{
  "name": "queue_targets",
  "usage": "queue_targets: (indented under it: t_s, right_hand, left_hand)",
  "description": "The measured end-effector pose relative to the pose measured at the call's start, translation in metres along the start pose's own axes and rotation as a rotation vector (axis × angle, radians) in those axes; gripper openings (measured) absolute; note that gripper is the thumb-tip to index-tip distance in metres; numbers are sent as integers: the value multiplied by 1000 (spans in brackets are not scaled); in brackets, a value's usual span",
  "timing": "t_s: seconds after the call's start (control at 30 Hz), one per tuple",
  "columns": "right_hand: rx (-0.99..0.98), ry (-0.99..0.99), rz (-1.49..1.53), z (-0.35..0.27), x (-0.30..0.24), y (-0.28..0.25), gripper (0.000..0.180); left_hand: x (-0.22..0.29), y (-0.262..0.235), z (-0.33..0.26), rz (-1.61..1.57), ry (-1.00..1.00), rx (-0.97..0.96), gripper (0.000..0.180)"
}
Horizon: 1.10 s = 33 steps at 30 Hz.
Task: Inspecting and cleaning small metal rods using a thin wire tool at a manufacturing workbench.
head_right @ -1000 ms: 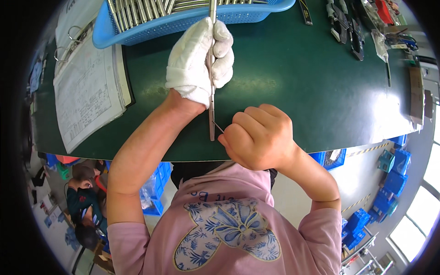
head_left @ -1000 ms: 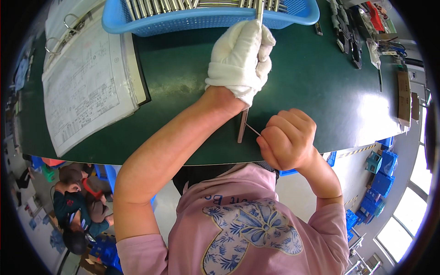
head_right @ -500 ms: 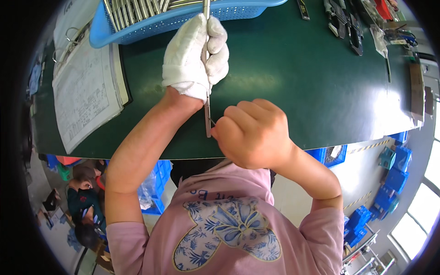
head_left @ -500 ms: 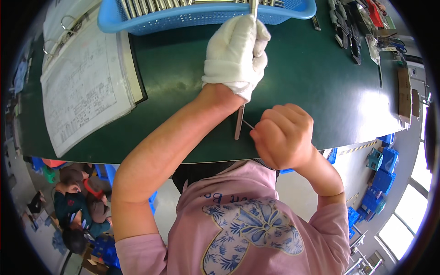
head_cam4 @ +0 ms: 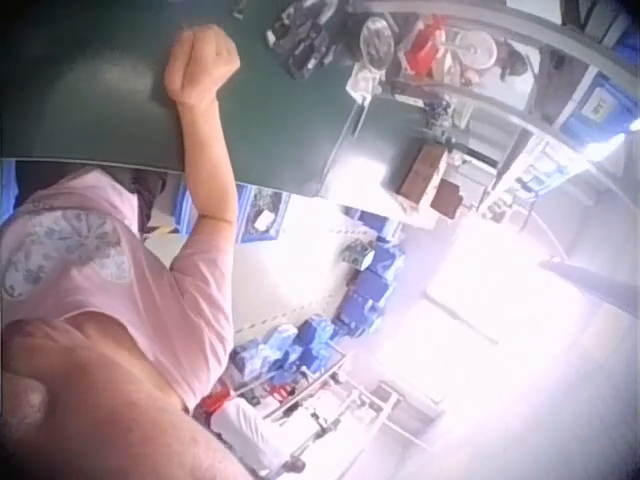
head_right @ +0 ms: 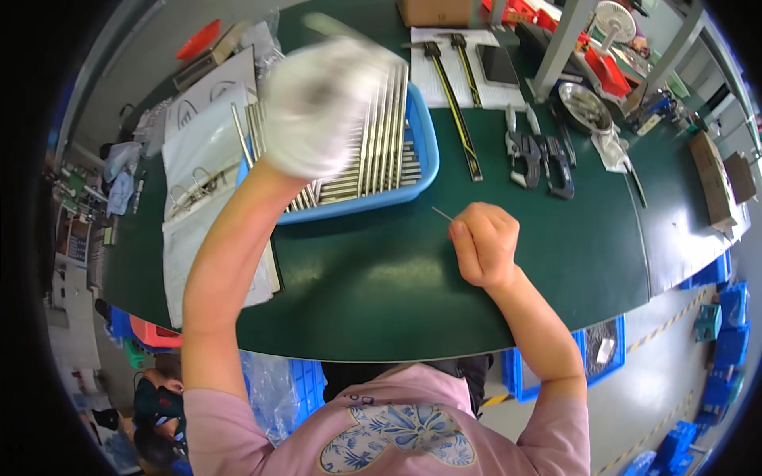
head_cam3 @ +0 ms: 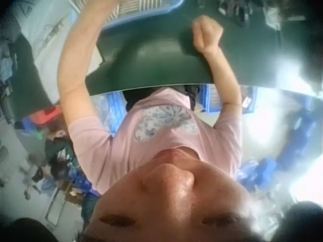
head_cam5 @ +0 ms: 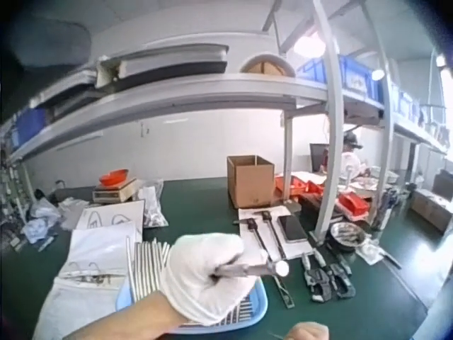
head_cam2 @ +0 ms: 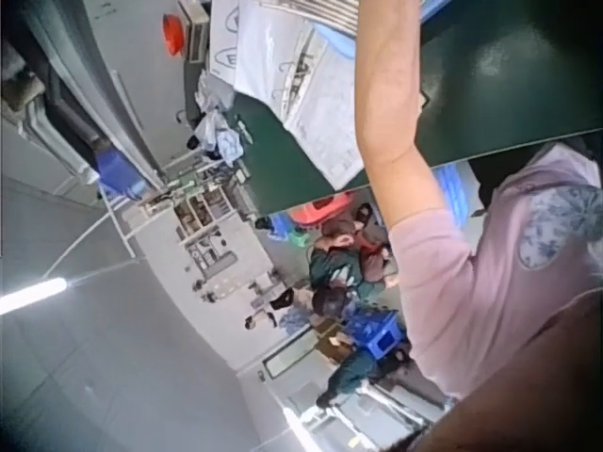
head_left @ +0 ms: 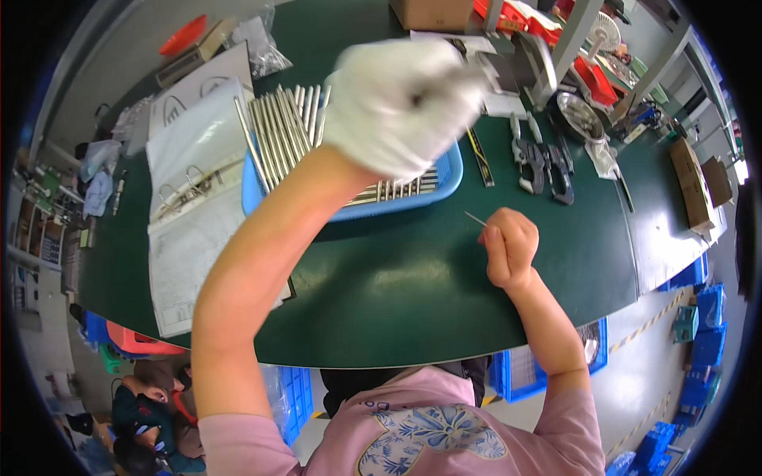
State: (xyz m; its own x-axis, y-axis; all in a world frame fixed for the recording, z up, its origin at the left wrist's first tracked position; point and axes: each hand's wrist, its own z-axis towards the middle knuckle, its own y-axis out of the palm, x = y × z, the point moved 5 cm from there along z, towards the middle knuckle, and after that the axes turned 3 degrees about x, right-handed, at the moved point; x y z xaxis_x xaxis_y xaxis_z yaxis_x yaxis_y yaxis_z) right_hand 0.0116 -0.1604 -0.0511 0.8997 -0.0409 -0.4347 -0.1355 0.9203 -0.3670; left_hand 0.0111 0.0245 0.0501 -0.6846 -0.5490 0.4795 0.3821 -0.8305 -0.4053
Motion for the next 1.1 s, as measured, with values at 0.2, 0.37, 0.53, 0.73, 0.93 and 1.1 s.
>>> queue_targets:
  t_s: [0.2,0.37,0.53,0.73,0.93,1.1]
  right_hand:
    - [-74,-126,-25,-10,-6,-11,10]
    - [-29,-35,-76,-7,-8,-6,21]
    - [14,42,-95,-7,-5,-7,30]
    - [12,96,-106,-11,8,-7,45]
    - [107,204,-2,-14,14,-15,10]
    - [28,137,163,-8,-5,-9,5]
  left_hand:
    - [-64,69,-3,796,442,-908,14]
    - [-92,75,-9,787,633,-1053,12]
    - [-94,78,-14,690,807,-1062,14]
    - [-96,71,-25,643,752,-1112,13]
    - [-98,30,-12,943,476,-819,11]
    - [-98,-80,-9,1093,-889,-363,28]
